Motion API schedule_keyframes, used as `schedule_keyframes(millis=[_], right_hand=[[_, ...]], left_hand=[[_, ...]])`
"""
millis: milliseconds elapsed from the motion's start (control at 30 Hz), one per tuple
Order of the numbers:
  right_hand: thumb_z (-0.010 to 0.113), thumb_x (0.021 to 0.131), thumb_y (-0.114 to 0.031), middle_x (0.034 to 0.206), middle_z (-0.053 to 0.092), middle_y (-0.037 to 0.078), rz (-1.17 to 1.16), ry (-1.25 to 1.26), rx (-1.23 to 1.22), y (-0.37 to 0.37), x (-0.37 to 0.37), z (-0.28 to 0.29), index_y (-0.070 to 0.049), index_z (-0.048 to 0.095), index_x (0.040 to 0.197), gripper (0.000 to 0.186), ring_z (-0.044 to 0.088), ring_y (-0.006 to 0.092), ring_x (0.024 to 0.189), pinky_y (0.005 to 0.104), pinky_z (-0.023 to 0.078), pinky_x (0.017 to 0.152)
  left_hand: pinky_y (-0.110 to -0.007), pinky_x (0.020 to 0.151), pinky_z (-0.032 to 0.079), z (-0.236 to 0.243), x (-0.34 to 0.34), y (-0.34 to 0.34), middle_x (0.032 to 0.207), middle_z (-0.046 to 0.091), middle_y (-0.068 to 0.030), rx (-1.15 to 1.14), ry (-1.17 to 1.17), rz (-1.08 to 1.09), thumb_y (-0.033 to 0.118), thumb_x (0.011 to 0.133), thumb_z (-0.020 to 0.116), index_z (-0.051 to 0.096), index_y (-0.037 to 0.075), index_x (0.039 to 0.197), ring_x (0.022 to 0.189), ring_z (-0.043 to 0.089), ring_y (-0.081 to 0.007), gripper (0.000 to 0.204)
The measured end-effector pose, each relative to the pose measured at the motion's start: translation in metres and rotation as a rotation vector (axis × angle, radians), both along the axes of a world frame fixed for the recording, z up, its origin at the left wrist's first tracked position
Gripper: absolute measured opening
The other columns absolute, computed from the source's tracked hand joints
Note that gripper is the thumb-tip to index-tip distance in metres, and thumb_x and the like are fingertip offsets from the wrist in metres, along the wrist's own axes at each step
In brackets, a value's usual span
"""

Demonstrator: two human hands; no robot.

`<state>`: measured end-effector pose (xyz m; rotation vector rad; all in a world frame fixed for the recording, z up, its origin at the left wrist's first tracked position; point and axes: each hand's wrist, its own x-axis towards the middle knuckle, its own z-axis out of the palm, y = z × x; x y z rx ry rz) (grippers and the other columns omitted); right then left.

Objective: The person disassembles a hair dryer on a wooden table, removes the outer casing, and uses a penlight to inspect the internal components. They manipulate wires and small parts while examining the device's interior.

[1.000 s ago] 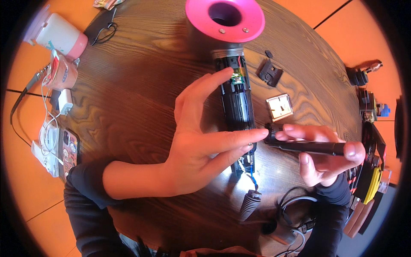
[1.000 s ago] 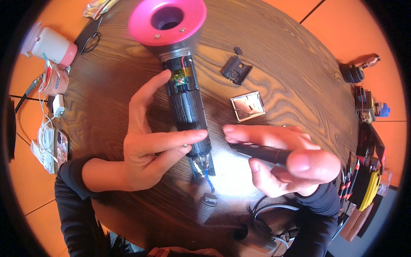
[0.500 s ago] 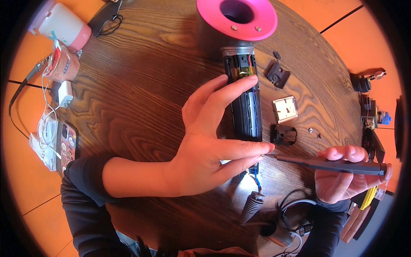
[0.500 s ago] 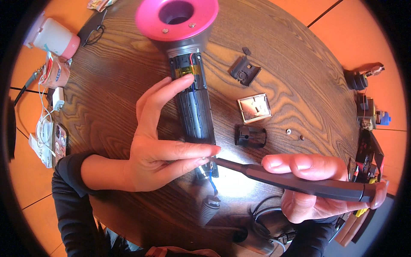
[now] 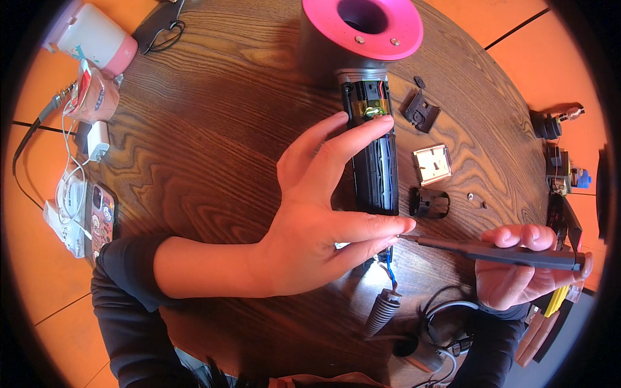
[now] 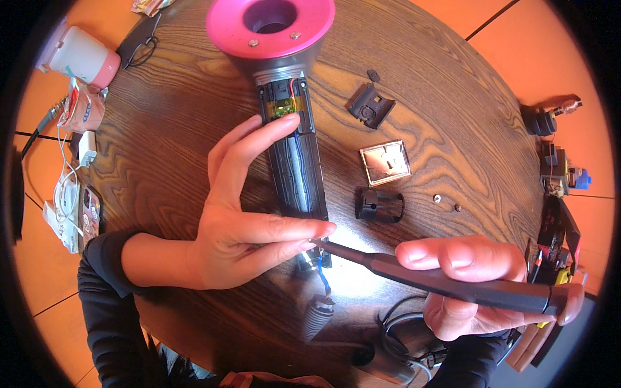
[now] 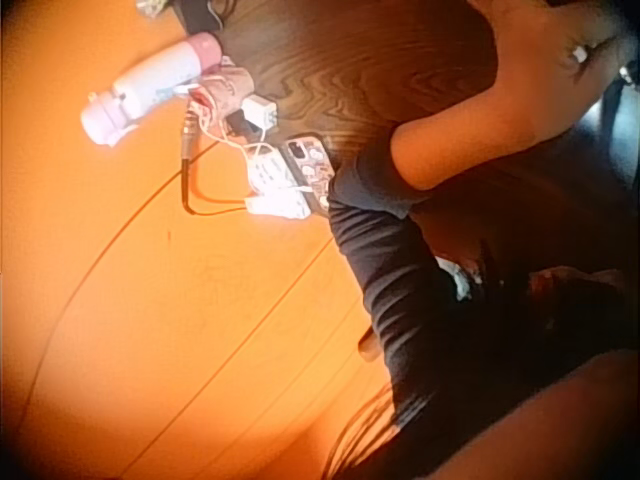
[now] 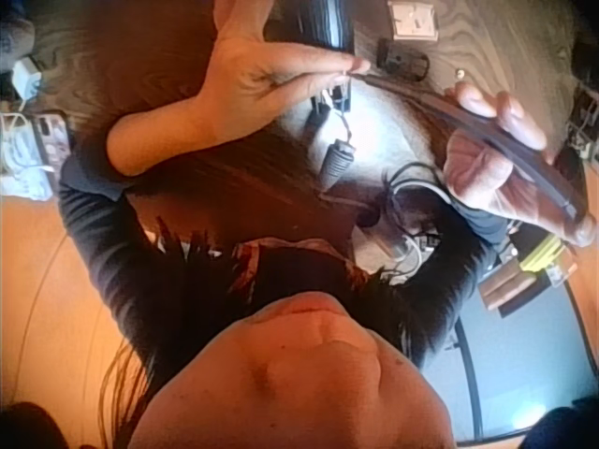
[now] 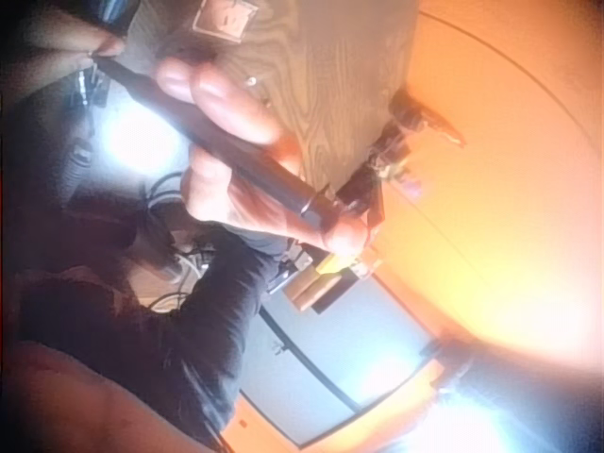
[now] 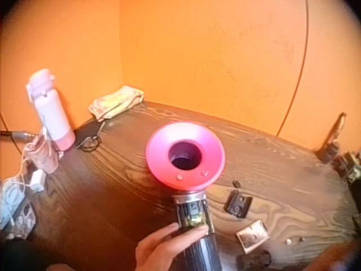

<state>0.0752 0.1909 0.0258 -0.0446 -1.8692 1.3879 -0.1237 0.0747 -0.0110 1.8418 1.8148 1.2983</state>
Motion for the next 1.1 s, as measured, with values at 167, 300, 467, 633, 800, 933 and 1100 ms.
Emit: schedule_keyframes(millis=[167,300,467,633,800,933,1100], right_hand=[[0.046,0.088,-0.001,0.106,0.05,0.013,0.009,-0.028,0.008,-0.002,0.0,-0.002,-0.036,0.022,0.13,0.06,0.06,0.0242,0.088,0.0438,0.054,0.074],[0.047,0.087,-0.001,0.104,0.05,0.013,0.016,-0.044,0.017,-0.003,0.0,-0.004,-0.035,0.022,0.13,0.06,0.06,0.0242,0.087,0.0434,0.054,0.073],[0.048,0.086,-0.001,0.102,0.05,0.014,0.027,-0.051,0.034,-0.005,0.0,-0.007,-0.033,0.023,0.13,0.06,0.06,0.0242,0.086,0.043,0.054,0.072],[0.049,0.086,-0.001,0.1,0.051,0.014,0.052,-0.049,0.068,-0.012,0.001,-0.014,-0.032,0.023,0.129,0.059,0.059,0.0242,0.085,0.0426,0.055,0.072],[0.05,0.085,-0.001,0.098,0.051,0.014,0.036,-0.037,0.086,-0.016,0.002,-0.012,-0.03,0.023,0.129,0.059,0.059,0.0242,0.083,0.0422,0.055,0.071],[0.051,0.084,-0.001,0.097,0.051,0.014,0.006,-0.17,0.145,-0.008,0.007,0.002,-0.029,0.024,0.129,0.059,0.059,0.0242,0.082,0.0419,0.055,0.07],[0.052,0.084,-0.001,0.095,0.051,0.014,-0.039,-0.471,0.307,0.004,0.014,0.015,-0.028,0.024,0.128,0.059,0.059,0.0242,0.081,0.0415,0.055,0.07]], left_hand=[[-0.043,0.1,0.019,-0.001,0.0,0.001,0.134,0.034,-0.0198,0.007,0.008,0.003,0.019,0.065,0.071,0.071,0.022,0.085,0.123,0.028,-0.0355,0.019],[-0.043,0.1,0.019,0.001,0.0,0.0,0.134,0.034,-0.0202,-0.012,0.02,0.002,0.019,0.066,0.07,0.071,0.021,0.085,0.122,0.028,-0.0355,0.02],[-0.043,0.1,0.02,0.002,0.002,-0.001,0.132,0.037,-0.0216,0.003,0.051,0.016,0.02,0.066,0.071,0.071,0.021,0.084,0.121,0.031,-0.0345,0.019],[-0.04,0.099,0.023,-0.001,0.009,-0.002,0.127,0.044,-0.0222,0.11,0.126,0.048,0.022,0.062,0.073,0.071,0.02,0.078,0.119,0.034,-0.0345,0.017],[-0.04,0.1,0.021,0.003,0.017,0.01,0.131,0.039,-0.025,0.145,0.164,0.138,0.016,0.059,0.075,0.07,0.016,0.072,0.123,0.029,-0.0372,0.014],[-0.042,0.103,0.015,0.01,0.025,0.017,0.137,0.03,-0.0259,0.075,0.089,0.13,0.008,0.059,0.073,0.071,0.009,0.074,0.127,0.02,-0.0404,0.015],[-0.043,0.103,0.014,0.011,0.029,0.019,0.138,0.028,-0.0267,0.027,0.113,0.13,0.007,0.059,0.071,0.071,0.008,0.074,0.129,0.016,-0.0415,0.015]])
